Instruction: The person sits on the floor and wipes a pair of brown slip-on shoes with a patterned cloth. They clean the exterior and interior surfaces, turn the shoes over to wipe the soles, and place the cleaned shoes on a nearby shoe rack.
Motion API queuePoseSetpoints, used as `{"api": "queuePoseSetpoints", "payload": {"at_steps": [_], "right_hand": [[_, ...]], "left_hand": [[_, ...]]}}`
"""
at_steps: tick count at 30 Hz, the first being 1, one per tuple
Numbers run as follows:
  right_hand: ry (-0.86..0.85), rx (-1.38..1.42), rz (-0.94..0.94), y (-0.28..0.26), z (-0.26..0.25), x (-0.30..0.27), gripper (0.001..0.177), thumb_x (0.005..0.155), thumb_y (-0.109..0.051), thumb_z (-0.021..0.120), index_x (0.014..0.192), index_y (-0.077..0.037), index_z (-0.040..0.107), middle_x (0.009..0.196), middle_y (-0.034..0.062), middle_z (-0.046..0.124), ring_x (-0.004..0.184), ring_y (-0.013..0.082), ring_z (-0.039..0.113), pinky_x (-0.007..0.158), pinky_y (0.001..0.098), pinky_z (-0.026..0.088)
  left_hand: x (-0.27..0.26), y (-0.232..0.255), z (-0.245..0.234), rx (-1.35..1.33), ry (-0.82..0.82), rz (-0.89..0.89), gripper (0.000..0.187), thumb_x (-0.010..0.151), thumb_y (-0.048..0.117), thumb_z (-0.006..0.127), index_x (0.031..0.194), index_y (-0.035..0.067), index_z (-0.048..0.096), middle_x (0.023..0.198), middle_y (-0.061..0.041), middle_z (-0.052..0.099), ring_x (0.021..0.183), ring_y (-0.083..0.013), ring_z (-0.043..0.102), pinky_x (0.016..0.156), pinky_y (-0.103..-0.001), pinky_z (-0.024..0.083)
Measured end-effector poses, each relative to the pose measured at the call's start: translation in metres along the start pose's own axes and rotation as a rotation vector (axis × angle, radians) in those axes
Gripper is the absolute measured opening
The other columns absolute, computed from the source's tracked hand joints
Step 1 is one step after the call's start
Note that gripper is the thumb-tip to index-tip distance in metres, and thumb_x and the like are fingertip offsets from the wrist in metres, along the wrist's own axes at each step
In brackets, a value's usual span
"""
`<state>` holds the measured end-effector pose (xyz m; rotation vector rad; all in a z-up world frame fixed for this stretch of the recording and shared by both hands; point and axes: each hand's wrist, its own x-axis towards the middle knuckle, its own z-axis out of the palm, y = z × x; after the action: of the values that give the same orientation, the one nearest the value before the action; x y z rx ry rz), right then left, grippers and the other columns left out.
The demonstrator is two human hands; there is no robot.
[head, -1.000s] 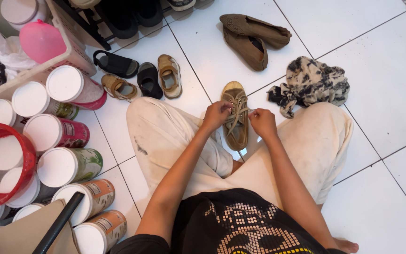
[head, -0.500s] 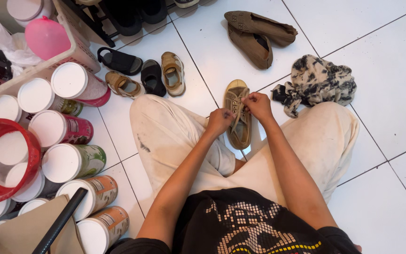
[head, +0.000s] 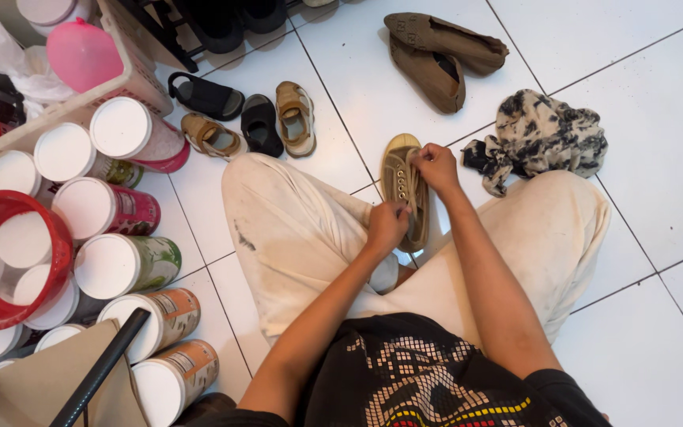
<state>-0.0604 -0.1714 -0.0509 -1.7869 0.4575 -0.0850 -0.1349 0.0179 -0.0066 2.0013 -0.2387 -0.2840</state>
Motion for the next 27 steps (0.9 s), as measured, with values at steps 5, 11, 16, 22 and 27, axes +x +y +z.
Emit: {"api": "queuePoseSetpoints", "payload": {"at_steps": [5,11,16,22,27], "right_hand": [[-0.352,-0.08,0.347,-0.025,-0.025,0.014,0.015,0.083,-0.016,0.078,0.088,-0.006,0.068,0.075,0.0025,0.072,0.063,0.012,0.067,0.055,0.0274,0.053],[-0.247,-0.395,0.311,-0.059,-0.037,-0.016,0.028,0.089,-0.03,0.077,0.079,-0.004,0.073,0.07,0.0082,0.073,0.059,0.0158,0.068,0.055,0.0305,0.056],[-0.298,-0.462,0.295,-0.043,-0.02,-0.065,0.025,0.082,-0.028,0.082,0.074,-0.005,0.076,0.065,0.0109,0.072,0.055,0.0183,0.068,0.058,0.0326,0.057],[-0.17,-0.562,0.015,-0.032,-0.008,-0.074,0.019,0.08,-0.021,0.082,0.076,-0.003,0.077,0.073,0.0135,0.073,0.066,0.0258,0.072,0.067,0.0374,0.057],[-0.212,-0.525,-0.052,-0.026,-0.013,-0.084,0.019,0.075,-0.019,0.084,0.072,-0.003,0.074,0.077,0.0127,0.074,0.071,0.0261,0.072,0.069,0.037,0.056]], "left_hand": [[0.001,0.003,0.004,-0.089,0.081,0.003,0.018,0.09,0.018,0.067,0.095,0.002,0.076,0.077,-0.02,0.071,0.069,-0.0337,0.071,0.068,-0.041,0.055],[0.01,-0.005,0.008,0.026,0.049,-0.102,0.028,0.092,0.028,0.065,0.092,0.004,0.079,0.078,-0.02,0.072,0.072,-0.035,0.071,0.07,-0.044,0.054],[0.047,-0.03,0.006,-0.018,0.151,-0.026,0.03,0.087,0.036,0.069,0.089,0.008,0.08,0.078,-0.013,0.074,0.069,-0.0276,0.073,0.066,-0.039,0.056],[0.089,-0.033,0.003,0.095,-0.224,-0.247,0.041,0.078,0.046,0.08,0.067,0.007,0.079,0.06,-0.01,0.07,0.056,-0.022,0.069,0.058,-0.036,0.055],[0.095,-0.026,0.005,0.147,-0.342,-0.231,0.028,0.071,0.033,0.082,0.065,0.006,0.079,0.06,-0.008,0.072,0.056,-0.0171,0.071,0.058,-0.031,0.058]]}}
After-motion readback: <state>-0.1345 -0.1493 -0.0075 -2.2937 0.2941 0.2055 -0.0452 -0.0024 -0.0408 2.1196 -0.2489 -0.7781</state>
